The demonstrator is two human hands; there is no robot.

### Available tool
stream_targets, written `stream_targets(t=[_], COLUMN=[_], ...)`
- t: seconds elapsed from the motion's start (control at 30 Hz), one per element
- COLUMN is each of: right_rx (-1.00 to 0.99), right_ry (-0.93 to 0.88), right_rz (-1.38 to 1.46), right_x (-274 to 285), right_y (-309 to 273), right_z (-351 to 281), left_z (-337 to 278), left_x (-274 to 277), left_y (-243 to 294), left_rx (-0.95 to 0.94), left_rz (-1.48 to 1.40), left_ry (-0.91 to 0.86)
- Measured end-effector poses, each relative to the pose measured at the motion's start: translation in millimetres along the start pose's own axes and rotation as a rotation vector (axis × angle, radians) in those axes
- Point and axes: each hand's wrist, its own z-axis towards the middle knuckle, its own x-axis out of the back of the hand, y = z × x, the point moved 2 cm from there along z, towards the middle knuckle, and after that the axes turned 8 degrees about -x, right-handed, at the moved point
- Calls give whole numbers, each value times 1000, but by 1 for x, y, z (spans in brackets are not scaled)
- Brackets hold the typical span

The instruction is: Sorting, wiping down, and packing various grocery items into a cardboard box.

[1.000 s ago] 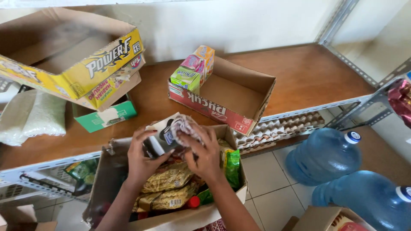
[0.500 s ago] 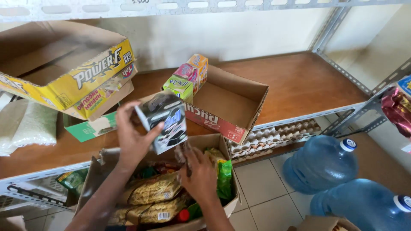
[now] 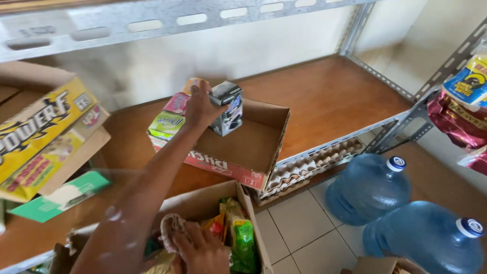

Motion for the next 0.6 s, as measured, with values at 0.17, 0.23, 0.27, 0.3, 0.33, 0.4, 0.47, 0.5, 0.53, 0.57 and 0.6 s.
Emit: stream_targets(t=[0.17,0.23,0.27,0.3,0.33,0.4,0.47,0.5,0.53,0.57,0.6], right_rx=[87,54,55,138,217,197,173,127,86,85,87], right_ry=[107,121,121,117,113,98,83,28,-27,-29,-16], right_rz=[-234,-243,-241,-287,-333,-340,-350,-310,-270,-270,-286], right_x=[-45,-50,-62,-74,-87,-88,-84,-81,-77,-81,-85], right_y=[29,29,39,47,55,53,48,44,40,42,44], right_z=[-25,-26,-30,-35,-42,-45,-46,-45,-43,-47,-50], left_z=[18,21,20,20,17,16,13,12,12,12,14], left_x=[-47,-53,-52,-52,-52,-61,-70,-74,-77,-82,-85], left_y=[-31,-41,-42,-43,-43,-54,-62,-65,-68,-72,-74], left_rx=[23,116,117,106,95,50,1,-45,-88,-87,-133], left_rz=[234,260,262,343,423,560,694,773,853,852,868], left_ry=[-78,-142,-141,-172,-207,-214,-223,-212,-196,-198,-171])
